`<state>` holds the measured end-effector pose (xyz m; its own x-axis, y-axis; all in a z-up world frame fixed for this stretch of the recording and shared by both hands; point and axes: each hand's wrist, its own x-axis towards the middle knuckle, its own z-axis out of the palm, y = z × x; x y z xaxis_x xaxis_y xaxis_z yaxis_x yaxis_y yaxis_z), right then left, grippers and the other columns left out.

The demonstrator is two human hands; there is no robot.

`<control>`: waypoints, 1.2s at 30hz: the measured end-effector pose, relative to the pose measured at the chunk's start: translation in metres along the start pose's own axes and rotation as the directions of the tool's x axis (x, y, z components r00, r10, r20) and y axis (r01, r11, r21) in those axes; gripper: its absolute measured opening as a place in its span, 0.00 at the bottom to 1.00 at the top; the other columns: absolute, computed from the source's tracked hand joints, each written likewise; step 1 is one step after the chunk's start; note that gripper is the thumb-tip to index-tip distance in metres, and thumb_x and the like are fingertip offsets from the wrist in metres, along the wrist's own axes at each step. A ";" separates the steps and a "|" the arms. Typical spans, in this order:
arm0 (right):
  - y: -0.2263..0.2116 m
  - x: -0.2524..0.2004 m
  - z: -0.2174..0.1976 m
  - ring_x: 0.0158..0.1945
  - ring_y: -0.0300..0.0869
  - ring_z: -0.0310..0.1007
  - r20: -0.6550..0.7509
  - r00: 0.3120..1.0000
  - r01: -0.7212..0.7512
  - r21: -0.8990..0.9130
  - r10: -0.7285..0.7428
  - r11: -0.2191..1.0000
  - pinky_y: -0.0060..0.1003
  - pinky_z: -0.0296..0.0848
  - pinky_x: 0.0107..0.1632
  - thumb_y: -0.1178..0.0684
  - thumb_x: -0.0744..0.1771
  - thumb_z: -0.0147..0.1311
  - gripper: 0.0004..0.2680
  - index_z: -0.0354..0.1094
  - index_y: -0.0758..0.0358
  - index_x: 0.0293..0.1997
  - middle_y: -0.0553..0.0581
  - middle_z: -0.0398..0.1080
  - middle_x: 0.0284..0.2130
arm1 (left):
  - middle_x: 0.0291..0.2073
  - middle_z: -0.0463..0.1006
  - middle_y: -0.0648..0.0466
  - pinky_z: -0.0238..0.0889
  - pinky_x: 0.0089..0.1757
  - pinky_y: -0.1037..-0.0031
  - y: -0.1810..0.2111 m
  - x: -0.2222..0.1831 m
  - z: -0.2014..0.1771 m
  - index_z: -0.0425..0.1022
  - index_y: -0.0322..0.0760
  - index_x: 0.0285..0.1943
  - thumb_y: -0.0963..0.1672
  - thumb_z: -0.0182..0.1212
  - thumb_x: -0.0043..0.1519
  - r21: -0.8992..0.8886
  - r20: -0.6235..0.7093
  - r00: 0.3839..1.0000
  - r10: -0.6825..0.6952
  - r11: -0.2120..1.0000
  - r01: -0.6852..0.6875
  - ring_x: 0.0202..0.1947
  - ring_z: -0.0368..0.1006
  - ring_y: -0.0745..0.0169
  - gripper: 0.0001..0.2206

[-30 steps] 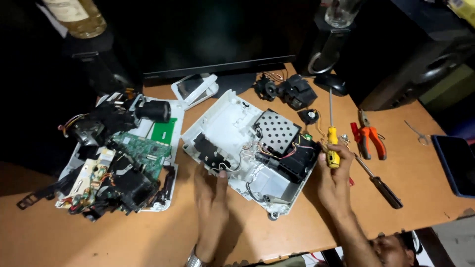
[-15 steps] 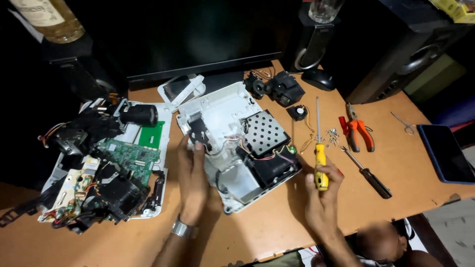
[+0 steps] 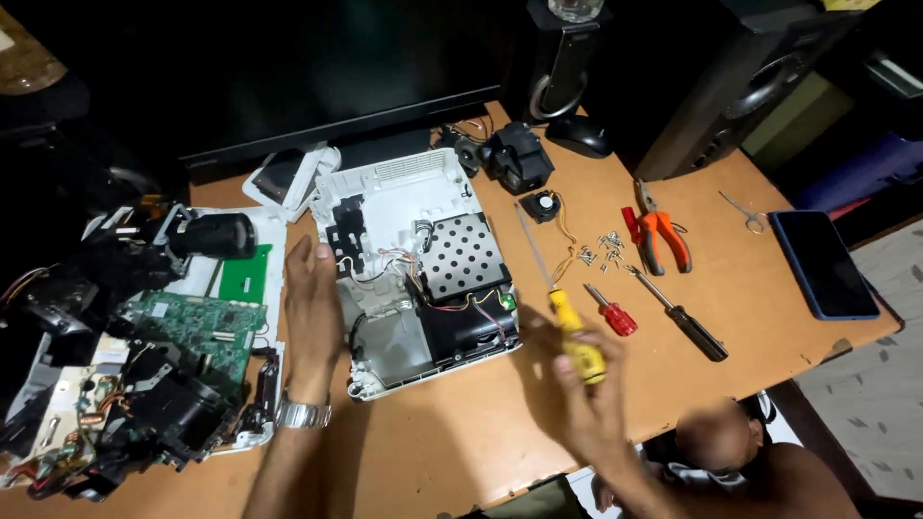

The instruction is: Connecting internal wiring and using a screwdriver to assemble components of a disassembled electronic device on a repair bench.

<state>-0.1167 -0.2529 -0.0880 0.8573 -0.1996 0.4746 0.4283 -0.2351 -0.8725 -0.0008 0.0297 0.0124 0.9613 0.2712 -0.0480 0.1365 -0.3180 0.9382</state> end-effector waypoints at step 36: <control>-0.026 0.122 -0.096 0.29 0.43 0.76 -0.145 0.948 0.098 -0.713 -0.282 0.694 0.34 0.69 0.30 0.54 0.78 0.47 0.08 0.64 0.71 0.48 0.60 0.74 0.32 | 0.65 0.70 0.39 0.57 0.65 0.56 -0.017 -0.038 0.011 0.66 0.29 0.67 0.48 0.49 0.70 0.189 -0.039 0.796 0.604 0.787 -0.588 0.68 0.63 0.43 0.21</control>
<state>-0.0505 -0.3624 0.0035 0.6507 -0.2609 0.7131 0.1775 -0.8608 -0.4769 -0.0371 0.0147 -0.0054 0.8385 0.0588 0.5417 -0.4123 -0.5816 0.7013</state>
